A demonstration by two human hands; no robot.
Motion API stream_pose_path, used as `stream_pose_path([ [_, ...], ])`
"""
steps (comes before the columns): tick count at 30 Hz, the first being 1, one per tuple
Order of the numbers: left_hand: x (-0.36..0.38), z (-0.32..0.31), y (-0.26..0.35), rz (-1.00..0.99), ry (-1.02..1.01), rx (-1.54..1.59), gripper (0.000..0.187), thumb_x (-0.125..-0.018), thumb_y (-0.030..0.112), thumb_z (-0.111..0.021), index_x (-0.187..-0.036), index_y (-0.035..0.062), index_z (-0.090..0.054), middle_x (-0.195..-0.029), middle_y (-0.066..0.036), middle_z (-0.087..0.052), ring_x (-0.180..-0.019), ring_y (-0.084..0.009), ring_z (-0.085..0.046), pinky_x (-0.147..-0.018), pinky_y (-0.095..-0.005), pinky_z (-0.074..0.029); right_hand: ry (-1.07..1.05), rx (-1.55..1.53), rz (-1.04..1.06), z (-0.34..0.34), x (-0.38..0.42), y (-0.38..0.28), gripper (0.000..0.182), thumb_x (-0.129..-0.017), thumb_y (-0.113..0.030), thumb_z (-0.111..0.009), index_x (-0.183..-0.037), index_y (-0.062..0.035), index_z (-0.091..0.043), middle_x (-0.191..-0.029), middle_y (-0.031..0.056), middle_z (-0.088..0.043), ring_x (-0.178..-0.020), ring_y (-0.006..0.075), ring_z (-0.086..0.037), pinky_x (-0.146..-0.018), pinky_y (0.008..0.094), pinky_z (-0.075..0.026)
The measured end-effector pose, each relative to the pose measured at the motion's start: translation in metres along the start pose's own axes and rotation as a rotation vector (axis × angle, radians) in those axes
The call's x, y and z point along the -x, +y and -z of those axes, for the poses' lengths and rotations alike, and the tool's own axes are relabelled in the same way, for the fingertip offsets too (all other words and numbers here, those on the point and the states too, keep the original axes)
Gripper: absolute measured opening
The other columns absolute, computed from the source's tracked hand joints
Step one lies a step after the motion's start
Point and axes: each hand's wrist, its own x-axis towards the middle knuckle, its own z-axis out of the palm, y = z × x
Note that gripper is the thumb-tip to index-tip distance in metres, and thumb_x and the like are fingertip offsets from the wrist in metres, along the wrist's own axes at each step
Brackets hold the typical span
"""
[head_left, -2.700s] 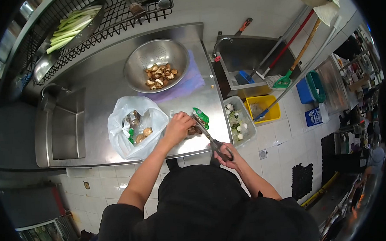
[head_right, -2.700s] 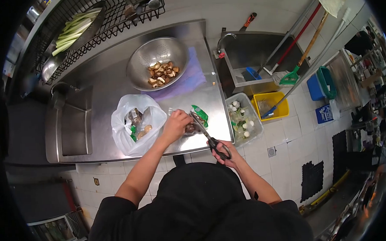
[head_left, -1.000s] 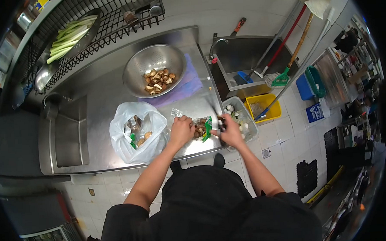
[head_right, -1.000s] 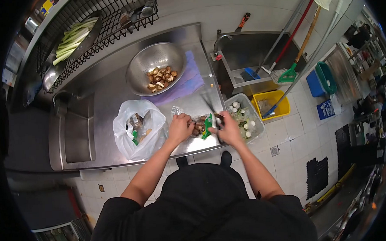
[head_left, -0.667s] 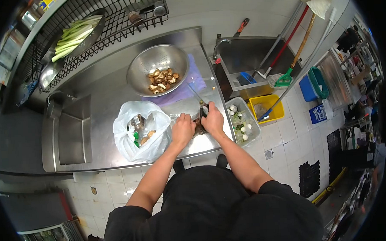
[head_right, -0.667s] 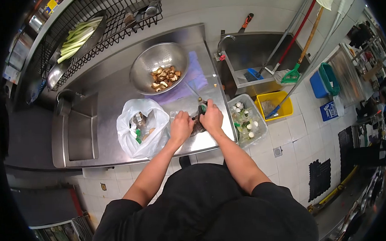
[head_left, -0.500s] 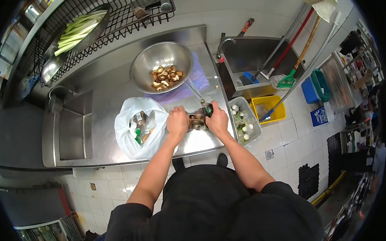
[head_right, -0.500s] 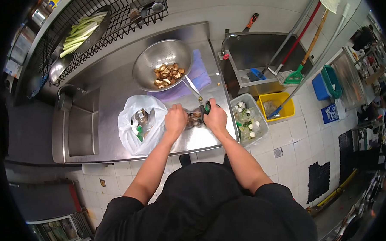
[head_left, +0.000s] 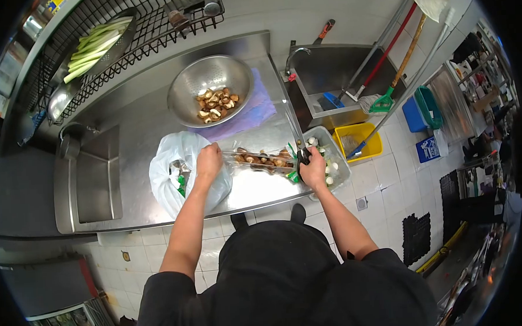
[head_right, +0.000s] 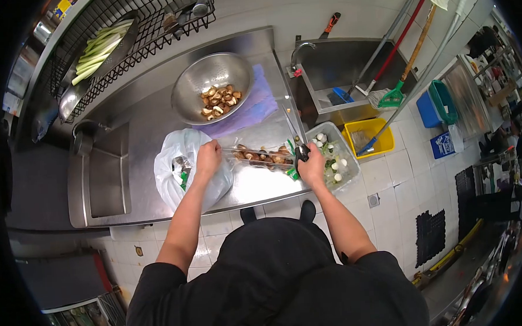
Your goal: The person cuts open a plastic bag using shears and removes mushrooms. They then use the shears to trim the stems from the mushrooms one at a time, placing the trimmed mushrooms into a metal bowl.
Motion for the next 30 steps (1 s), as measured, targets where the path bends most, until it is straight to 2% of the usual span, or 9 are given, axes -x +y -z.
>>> stream_pose_path([
  [2, -0.002, 0.003, -0.005, -0.026, -0.009, 0.009, 0.006, -0.081, 0.002, -0.061, -0.083, 0.0000, -0.067, -0.085, -0.024, -0.068, -0.081, -0.0428, -0.066, -0.075, -0.0514, -0.052, -0.028, -0.086, -0.043, -0.001, -0.004, 0.007, 0.028, -0.073, 0.005, -0.065, -0.100, -0.0009, -0.058, -0.078, 0.0153, -0.066, -0.073, 0.0232, -0.067, -0.069, 0.0359, -0.051],
  [5, -0.010, 0.010, -0.006, -0.071, -0.017, 0.088, 0.008, -0.080, 0.005, -0.069, -0.079, -0.0015, -0.066, -0.074, -0.021, -0.067, -0.071, -0.0387, -0.067, -0.068, -0.0445, -0.053, -0.094, -0.241, -0.014, -0.009, -0.013, 0.026, 0.033, -0.074, -0.003, -0.076, -0.101, -0.0007, -0.058, -0.079, 0.0139, -0.066, -0.075, 0.0206, -0.066, -0.071, 0.0348, -0.051],
  [7, -0.013, 0.037, 0.010, 0.154, -0.436, 0.246, 0.021, -0.080, 0.014, -0.078, -0.083, -0.0022, -0.066, -0.074, -0.018, -0.068, -0.066, -0.0345, -0.066, -0.063, -0.0396, -0.052, -0.203, -0.192, 0.023, 0.009, -0.016, 0.002, 0.039, -0.073, -0.010, -0.082, -0.103, -0.0007, -0.058, -0.081, 0.0132, -0.067, -0.076, 0.0204, -0.066, -0.071, 0.0343, -0.051],
  [11, -0.022, 0.072, 0.051, 0.177, -0.656, 0.243, 0.030, -0.080, 0.023, -0.081, -0.086, -0.0018, -0.066, -0.078, -0.016, -0.069, -0.067, -0.0310, -0.066, -0.064, -0.0364, -0.051, -0.388, 0.184, 0.179, 0.043, -0.036, -0.040, 0.061, -0.068, -0.029, -0.092, -0.109, 0.0004, -0.058, -0.085, 0.0119, -0.069, -0.078, 0.0195, -0.065, -0.073, 0.0337, -0.051],
  [13, -0.025, 0.082, 0.071, -0.194, -0.584, -0.035, 0.031, -0.080, 0.025, -0.081, -0.089, -0.0012, -0.066, -0.083, -0.016, -0.070, -0.076, -0.0324, -0.067, -0.070, -0.0381, -0.052, -0.415, 0.234, 0.163, 0.066, -0.039, -0.071, 0.059, -0.072, -0.029, -0.090, -0.112, 0.0011, -0.059, -0.087, 0.0123, -0.070, -0.078, 0.0192, -0.065, -0.073, 0.0335, -0.051],
  [16, -0.016, 0.083, 0.088, -0.415, -0.697, 0.107, 0.024, -0.083, 0.020, -0.076, -0.090, -0.0006, -0.067, -0.082, -0.016, -0.069, -0.081, -0.0344, -0.068, -0.074, -0.0416, -0.052, -0.624, 0.203, 0.112, 0.102, -0.035, -0.112, 0.055, -0.082, -0.024, -0.084, -0.120, 0.0037, -0.056, -0.083, 0.0069, -0.068, -0.074, 0.0105, -0.060, -0.069, 0.0280, -0.049],
  [19, -0.006, 0.047, 0.098, -0.525, -0.777, 0.092, 0.019, -0.082, 0.011, -0.070, -0.097, 0.0013, -0.068, -0.093, -0.016, -0.070, -0.091, -0.0347, -0.067, -0.078, -0.0428, -0.052, -0.685, 0.147, 0.150, 0.117, -0.029, -0.101, 0.055, -0.083, -0.026, -0.082, -0.120, 0.0071, -0.059, -0.087, 0.0107, -0.071, -0.077, 0.0126, -0.063, -0.072, 0.0307, -0.051],
  [27, 0.035, -0.062, 0.107, -0.646, -0.416, -0.042, 0.026, -0.081, 0.008, -0.065, -0.106, 0.0006, -0.067, -0.112, -0.017, -0.065, -0.109, -0.0361, -0.057, -0.092, -0.0426, -0.050, -0.532, -0.057, 0.059, 0.097, 0.028, -0.045, 0.056, -0.081, -0.018, -0.082, -0.124, 0.0092, -0.058, -0.091, 0.0149, -0.073, -0.082, 0.0135, -0.068, -0.074, 0.0302, -0.053],
  [30, 0.051, -0.057, 0.099, -0.316, -0.090, 0.276, 0.025, -0.093, 0.013, -0.062, -0.115, 0.0021, -0.067, -0.109, -0.015, -0.070, -0.098, -0.0300, -0.065, -0.087, -0.0362, -0.052, -0.439, 0.033, 0.109, 0.089, 0.062, -0.022, 0.056, -0.079, -0.020, -0.081, -0.123, 0.0078, -0.059, -0.088, 0.0188, -0.071, -0.076, 0.0194, -0.069, -0.071, 0.0314, -0.053],
])
